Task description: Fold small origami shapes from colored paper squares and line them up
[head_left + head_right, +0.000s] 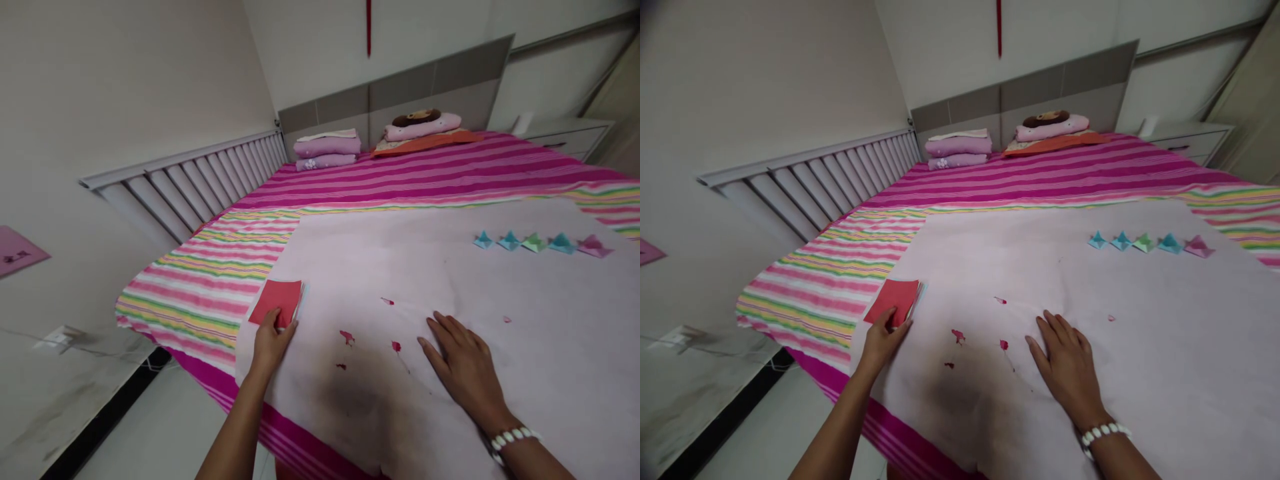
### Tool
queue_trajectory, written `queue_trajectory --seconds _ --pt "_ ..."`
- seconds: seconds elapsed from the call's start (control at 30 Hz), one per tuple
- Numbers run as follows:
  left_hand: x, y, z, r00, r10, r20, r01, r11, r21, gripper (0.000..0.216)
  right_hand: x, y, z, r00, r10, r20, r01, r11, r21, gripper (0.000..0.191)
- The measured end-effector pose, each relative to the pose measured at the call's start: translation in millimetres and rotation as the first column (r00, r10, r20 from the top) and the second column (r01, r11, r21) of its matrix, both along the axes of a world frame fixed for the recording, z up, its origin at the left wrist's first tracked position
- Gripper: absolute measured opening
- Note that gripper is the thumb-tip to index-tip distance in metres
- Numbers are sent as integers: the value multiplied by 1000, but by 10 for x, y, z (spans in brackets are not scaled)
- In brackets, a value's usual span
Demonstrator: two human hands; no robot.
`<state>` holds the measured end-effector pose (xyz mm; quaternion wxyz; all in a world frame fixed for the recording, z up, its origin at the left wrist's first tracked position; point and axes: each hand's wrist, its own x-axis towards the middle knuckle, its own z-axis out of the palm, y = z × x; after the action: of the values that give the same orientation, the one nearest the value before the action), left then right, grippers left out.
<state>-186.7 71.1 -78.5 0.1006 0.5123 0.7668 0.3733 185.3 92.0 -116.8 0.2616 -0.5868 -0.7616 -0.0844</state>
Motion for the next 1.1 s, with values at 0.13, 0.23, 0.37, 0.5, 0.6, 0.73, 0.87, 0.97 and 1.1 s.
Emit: queue_trajectory --seconds 0.13,0.23,0.37,0.5,0.6,0.73,0.87,0.97,1.1 --pt "3 -12 57 999 19 30 -18 1000 -17 59 -2 0 -6 1000 -2 -5 2 1000 -18 53" --pt "11 -25 114 997 39 66 -39 999 -6 55 0 1 -9 1000 2 -21 -3 1000 -23 53" --pt "-7 -21 206 988 93 125 -105 990 92 34 4 1 -9 999 7 -42 -9 999 -42 51" --pt "-74 -35 378 954 183 239 -235 948 215 24 4 8 -10 998 11 -67 -15 999 -48 49" --pt "-114 -71 563 894 215 392 -348 886 307 23 0 18 -15 998 8 -69 -12 999 -53 46" --pt "-47 -116 786 762 116 636 -407 851 332 22 -6 48 -24 996 4 -87 -11 997 -75 45" --pt "206 -184 909 619 -26 785 -313 908 278 10 7 86 23 976 20 -218 -50 990 -132 45" --pt "467 -269 936 383 -114 917 -237 947 217 12 -9 33 195 879 39 -474 -131 978 -162 44" --pt "836 -359 929 251 -189 949 -110 969 222 9 -160 -236 625 563 23 -826 -271 949 -159 31"
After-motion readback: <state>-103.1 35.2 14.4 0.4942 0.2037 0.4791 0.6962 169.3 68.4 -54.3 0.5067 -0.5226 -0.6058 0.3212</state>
